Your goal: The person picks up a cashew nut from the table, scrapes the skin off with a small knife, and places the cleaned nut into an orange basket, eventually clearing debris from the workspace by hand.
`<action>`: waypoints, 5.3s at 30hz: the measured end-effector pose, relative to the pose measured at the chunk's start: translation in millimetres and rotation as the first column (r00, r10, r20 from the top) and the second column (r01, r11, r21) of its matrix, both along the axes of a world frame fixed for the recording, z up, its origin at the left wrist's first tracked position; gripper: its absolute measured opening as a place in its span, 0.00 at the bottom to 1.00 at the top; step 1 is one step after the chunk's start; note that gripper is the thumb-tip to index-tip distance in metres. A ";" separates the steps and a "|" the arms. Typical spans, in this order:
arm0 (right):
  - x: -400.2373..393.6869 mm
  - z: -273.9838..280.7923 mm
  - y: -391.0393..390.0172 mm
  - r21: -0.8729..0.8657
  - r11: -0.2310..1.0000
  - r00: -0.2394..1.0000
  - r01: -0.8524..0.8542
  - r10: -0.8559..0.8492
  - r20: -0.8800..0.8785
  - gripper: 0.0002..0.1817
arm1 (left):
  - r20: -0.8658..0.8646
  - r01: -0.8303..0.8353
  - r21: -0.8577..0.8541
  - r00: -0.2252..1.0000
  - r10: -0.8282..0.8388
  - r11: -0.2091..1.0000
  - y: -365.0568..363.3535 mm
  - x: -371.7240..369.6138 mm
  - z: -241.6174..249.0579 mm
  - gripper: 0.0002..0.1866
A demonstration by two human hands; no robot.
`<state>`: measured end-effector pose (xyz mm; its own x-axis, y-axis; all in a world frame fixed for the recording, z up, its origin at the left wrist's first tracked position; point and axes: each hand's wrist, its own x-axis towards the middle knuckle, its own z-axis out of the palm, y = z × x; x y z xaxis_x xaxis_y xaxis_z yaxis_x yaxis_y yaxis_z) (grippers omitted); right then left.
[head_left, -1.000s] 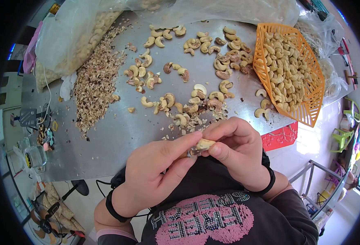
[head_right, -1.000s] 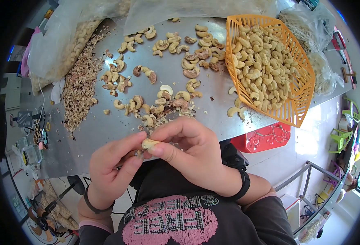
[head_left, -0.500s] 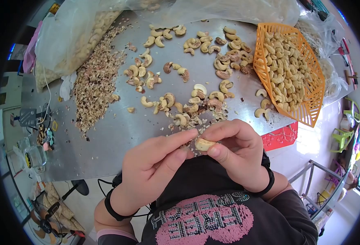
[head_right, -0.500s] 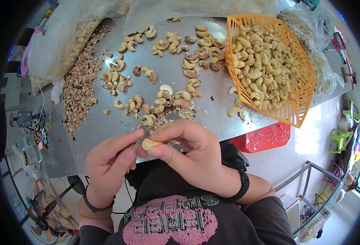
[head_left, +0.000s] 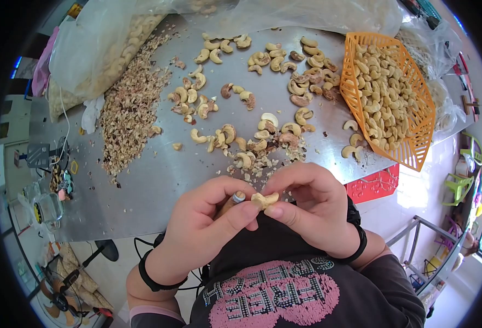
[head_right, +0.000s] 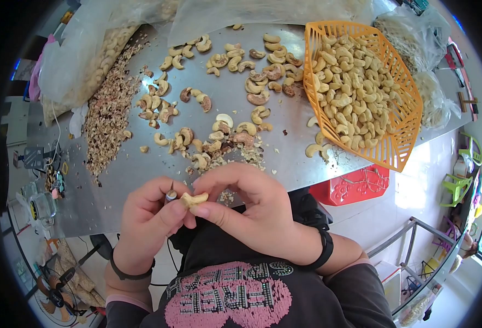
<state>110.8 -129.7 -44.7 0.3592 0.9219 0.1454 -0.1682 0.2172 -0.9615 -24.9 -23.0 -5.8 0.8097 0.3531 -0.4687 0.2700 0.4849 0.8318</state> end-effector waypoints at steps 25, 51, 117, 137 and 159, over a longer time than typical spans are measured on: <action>9.7 -2.0 1.4 -0.025 0.923 0.708 -0.383 0.275 -0.651 0.13 | 0.069 0.027 0.541 0.995 -0.076 0.841 -3.3 -5.3 -8.2 0.18; 0.8 3.4 -6.3 -0.032 0.986 0.885 -0.162 0.131 -0.447 0.18 | 0.104 0.155 0.638 0.953 -0.284 0.754 3.8 -0.6 1.5 0.27; -0.3 7.6 -3.8 -0.048 0.998 0.966 -0.037 0.024 -0.256 0.16 | 0.156 0.015 0.578 0.979 -0.129 0.816 -2.5 1.7 -1.9 0.25; -0.8 5.8 -2.8 -0.041 0.994 0.937 -0.105 0.085 -0.338 0.14 | 0.127 0.017 0.615 0.985 -0.120 0.788 -3.8 0.5 -6.2 0.20; 80.6 19.7 -14.0 0.175 0.592 0.576 0.787 -0.806 0.139 0.16 | -0.013 -0.263 0.401 0.956 0.293 0.878 17.8 -15.5 6.3 0.16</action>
